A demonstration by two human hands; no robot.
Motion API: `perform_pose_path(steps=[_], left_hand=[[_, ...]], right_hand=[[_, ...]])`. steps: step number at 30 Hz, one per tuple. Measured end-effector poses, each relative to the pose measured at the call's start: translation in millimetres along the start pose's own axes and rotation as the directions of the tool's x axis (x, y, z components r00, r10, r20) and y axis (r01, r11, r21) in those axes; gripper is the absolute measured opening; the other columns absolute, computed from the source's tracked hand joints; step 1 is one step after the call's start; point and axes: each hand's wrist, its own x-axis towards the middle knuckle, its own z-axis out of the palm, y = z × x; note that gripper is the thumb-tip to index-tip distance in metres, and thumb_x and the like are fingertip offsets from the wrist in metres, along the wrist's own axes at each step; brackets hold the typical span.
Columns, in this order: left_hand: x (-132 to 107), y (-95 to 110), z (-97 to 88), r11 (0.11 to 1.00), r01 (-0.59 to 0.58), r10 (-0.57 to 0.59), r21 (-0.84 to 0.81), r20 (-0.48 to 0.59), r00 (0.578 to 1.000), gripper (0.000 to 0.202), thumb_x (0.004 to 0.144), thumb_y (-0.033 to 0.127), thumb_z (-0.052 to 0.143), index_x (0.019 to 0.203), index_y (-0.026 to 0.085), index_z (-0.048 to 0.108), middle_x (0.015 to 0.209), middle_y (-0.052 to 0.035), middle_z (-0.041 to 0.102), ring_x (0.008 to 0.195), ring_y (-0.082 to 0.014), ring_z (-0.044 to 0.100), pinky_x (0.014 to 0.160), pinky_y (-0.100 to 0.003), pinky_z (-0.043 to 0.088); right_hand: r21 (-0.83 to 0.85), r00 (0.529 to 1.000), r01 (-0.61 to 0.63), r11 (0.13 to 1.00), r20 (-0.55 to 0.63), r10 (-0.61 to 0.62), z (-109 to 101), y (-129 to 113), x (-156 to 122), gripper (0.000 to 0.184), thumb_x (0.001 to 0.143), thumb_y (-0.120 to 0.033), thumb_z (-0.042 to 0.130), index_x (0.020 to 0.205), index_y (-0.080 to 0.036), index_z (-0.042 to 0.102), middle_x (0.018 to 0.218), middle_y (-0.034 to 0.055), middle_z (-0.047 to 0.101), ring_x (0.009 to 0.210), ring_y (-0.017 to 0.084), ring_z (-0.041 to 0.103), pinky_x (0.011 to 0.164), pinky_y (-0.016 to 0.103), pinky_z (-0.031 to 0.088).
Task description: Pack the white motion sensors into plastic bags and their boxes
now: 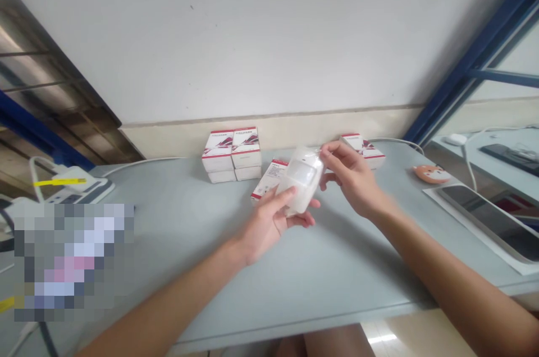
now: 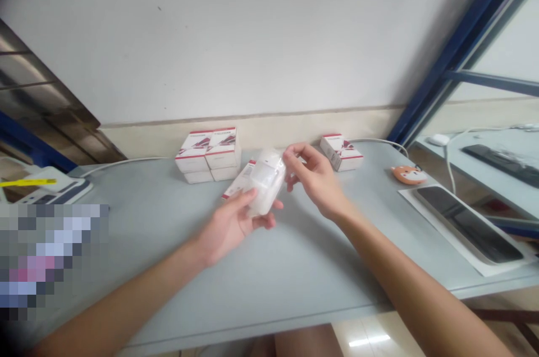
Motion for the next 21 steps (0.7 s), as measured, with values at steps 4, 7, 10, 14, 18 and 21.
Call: perform_pose_path(steps=[4,7,10,14,18,21], left_hand=[[0.3,-0.5,-1.6,1.0,0.014,-0.014,0.008,-0.004,1.0,0.038,0.101,0.04,0.066,0.127,0.013,0.069,0.109,-0.0164,0.078,0.079,-0.0214,0.072,0.082,-0.038,0.055],[-0.7,0.1,-0.9,1.0,0.025,-0.025,0.009,-0.015,1.0,0.038,0.1,0.039,0.067,0.128,0.014,0.069,0.109,-0.0159,0.078,0.078,-0.0197,0.071,0.081,-0.036,0.054],[-1.7,1.6,1.0,1.0,0.03,-0.03,-0.001,-0.022,0.999,0.038,0.098,0.038,0.07,0.128,0.014,0.069,0.109,-0.0158,0.078,0.076,-0.0187,0.069,0.08,-0.036,0.052],[-1.5,3.0,2.8,0.999,0.03,-0.03,-0.023,0.001,1.0,0.04,0.098,0.038,0.069,0.129,0.014,0.069,0.11,-0.0168,0.078,0.076,-0.019,0.069,0.08,-0.036,0.052],[-0.3,3.2,2.3,0.998,0.031,-0.03,-0.059,0.019,0.999,0.04,0.1,0.041,0.066,0.129,0.014,0.069,0.112,-0.0182,0.079,0.077,-0.0197,0.07,0.081,-0.037,0.053],[0.1,4.3,1.4,0.997,0.027,-0.025,-0.075,0.033,0.999,0.04,0.102,0.04,0.064,0.132,0.015,0.068,0.116,-0.0185,0.078,0.079,-0.0197,0.071,0.084,-0.037,0.054]], right_hand=[[-0.036,1.0,0.002,0.999,-0.014,-0.002,0.0,0.0,0.1,0.032,0.093,-0.056,0.076,0.091,-0.025,0.068,0.09,0.0002,0.059,0.072,0.014,0.056,0.057,0.026,0.055],[-0.053,1.0,-0.004,0.999,-0.022,0.003,-0.1,0.0,0.1,0.031,0.093,-0.055,0.075,0.091,-0.025,0.068,0.089,-0.0001,0.06,0.071,0.013,0.056,0.057,0.026,0.053],[-0.061,0.999,-0.016,0.998,-0.04,0.014,-0.1,-0.7,-0.1,0.032,0.092,-0.057,0.076,0.091,-0.026,0.068,0.087,-0.0002,0.062,0.068,0.013,0.055,0.057,0.027,0.052],[-0.023,1.0,0.009,1.0,-0.029,-0.01,-0.8,-3.7,-0.7,0.031,0.093,-0.055,0.076,0.09,-0.026,0.068,0.089,-0.0007,0.06,0.069,0.013,0.054,0.057,0.027,0.052],[0.023,0.998,0.066,0.998,-0.004,-0.066,-3.8,-4.0,0.1,0.025,0.095,-0.049,0.076,0.09,-0.026,0.068,0.09,-0.0013,0.06,0.074,0.013,0.055,0.06,0.026,0.051],[0.022,0.992,0.128,0.991,-0.013,-0.128,-7.0,-1.1,2.4,0.023,0.096,-0.047,0.076,0.089,-0.026,0.068,0.089,-0.0018,0.061,0.075,0.013,0.056,0.067,0.027,0.051]])
